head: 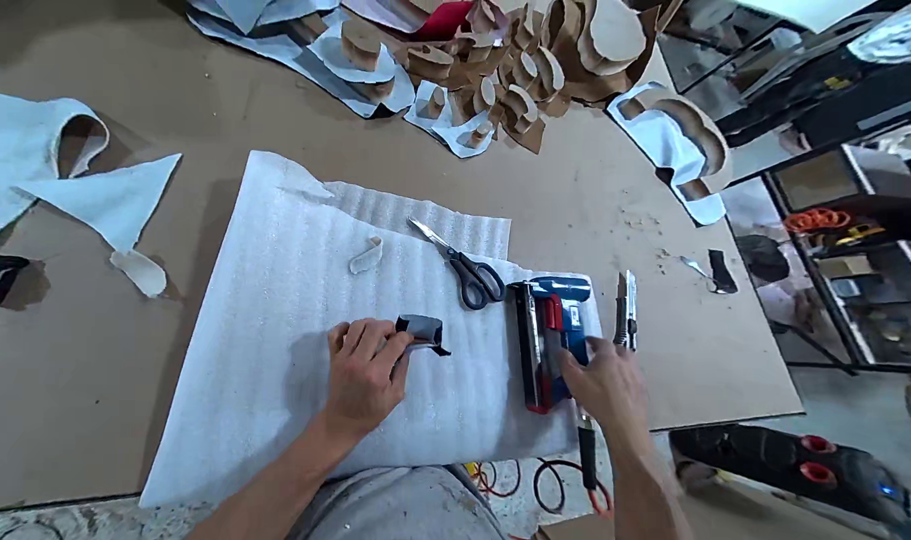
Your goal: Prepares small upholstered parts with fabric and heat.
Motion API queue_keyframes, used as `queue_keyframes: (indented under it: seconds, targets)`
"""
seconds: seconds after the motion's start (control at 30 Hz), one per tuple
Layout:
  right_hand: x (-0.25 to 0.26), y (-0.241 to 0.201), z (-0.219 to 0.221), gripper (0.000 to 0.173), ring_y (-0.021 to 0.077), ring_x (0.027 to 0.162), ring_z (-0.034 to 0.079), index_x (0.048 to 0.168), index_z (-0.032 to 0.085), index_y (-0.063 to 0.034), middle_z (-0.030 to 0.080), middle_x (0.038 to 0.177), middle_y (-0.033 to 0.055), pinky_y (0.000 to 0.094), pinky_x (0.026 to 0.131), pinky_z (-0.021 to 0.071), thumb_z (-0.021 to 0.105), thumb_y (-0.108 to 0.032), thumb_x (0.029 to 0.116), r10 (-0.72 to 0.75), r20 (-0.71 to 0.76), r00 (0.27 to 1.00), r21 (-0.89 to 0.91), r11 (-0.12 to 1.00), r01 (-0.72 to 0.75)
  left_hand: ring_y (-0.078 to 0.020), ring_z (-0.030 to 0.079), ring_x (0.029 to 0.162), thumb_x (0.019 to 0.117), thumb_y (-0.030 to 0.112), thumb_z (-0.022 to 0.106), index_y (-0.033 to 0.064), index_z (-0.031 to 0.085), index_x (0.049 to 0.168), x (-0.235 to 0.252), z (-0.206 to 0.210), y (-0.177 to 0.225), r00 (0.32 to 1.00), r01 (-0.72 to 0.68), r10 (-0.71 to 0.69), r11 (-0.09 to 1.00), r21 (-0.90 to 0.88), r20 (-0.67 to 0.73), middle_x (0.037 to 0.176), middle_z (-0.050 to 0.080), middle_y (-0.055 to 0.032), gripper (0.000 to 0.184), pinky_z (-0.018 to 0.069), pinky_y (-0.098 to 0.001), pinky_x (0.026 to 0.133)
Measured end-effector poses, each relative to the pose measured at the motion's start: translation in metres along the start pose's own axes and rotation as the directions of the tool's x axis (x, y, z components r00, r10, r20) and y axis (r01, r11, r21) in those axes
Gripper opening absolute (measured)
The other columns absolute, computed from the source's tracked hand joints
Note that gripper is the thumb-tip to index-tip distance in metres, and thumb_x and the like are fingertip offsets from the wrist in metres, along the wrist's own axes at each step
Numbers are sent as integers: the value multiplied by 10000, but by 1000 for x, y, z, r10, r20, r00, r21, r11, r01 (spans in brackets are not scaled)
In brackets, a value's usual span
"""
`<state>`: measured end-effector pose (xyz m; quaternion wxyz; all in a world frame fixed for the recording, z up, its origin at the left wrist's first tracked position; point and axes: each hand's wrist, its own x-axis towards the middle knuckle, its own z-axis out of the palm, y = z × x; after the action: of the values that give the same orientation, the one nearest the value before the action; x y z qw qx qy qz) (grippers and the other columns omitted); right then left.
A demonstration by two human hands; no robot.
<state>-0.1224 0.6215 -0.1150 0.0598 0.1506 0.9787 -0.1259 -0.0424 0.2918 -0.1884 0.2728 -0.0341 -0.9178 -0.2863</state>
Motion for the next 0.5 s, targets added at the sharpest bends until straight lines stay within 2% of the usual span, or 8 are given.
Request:
queue_keyframes:
  seconds: [0.07,0.1,0.13,0.17,0.23,0.33,0.4,0.5]
  targets:
    - [-25,-15,-13,506,486,1187,590,1340,610,23,563,1350,306,681,920,497,677,-275,937,-214,-73,974,135,966,223,-202,583,1022,957,256,637,202,760,1027,4,-22,14,993,-66,67,998,11,-96,1020,657,-21,152,388,-453,975]
    - [-40,-28,-16,496,364,1147,645,1363,602,-17,609,1318,215,569,895,565,629,-287,948,-305,-41,951,255,917,305,-193,566,1014,960,257,644,207,754,1039,7,-33,21,988,-85,85,996,6,-132,1019,644,-16,145,375,-436,979]
    - [-57,-43,-16,502,249,1096,681,1375,591,-49,656,1273,124,460,851,607,617,-310,946,-398,13,917,440,826,353,-185,563,1008,959,264,652,216,747,1046,11,-41,28,982,-100,99,995,2,-160,1016,643,-7,138,373,-421,976]
    - [-73,-59,-14,516,195,1053,700,1381,583,-67,684,1232,75,400,802,628,649,-323,938,-496,52,867,621,696,361,-177,562,998,958,272,659,224,745,1047,15,-48,34,977,-113,110,994,-5,-181,1005,642,3,133,376,-411,971]
    - [-100,-88,-11,551,193,1088,693,1395,569,-80,675,1234,63,398,848,639,717,-318,921,-643,18,766,814,454,362,-156,561,985,963,281,654,235,738,1058,20,-58,44,973,-132,124,991,-24,-196,994,644,22,135,378,-394,961]
    - [-119,-111,-12,417,187,992,722,1294,619,-41,711,1136,94,359,830,647,747,-225,941,-651,-155,743,908,203,367,-135,562,968,967,282,654,233,723,1076,23,-71,56,967,-158,146,986,-44,-210,992,643,34,139,384,-373,943]
    - [-119,-113,-16,267,130,911,730,1189,668,-68,734,1053,60,299,810,642,732,-194,962,-623,-220,751,918,129,376,-128,559,979,957,273,670,227,710,1071,25,-79,63,955,-192,176,980,-46,-240,1003,630,38,129,390,-355,952]
    - [-116,-108,-23,217,81,892,717,1184,698,-93,738,1063,33,245,789,626,706,-159,977,-653,-197,731,958,32,286,-134,527,1069,931,268,692,243,675,1129,28,-91,72,937,-253,233,967,-44,-260,1089,587,48,200,375,-332,988]
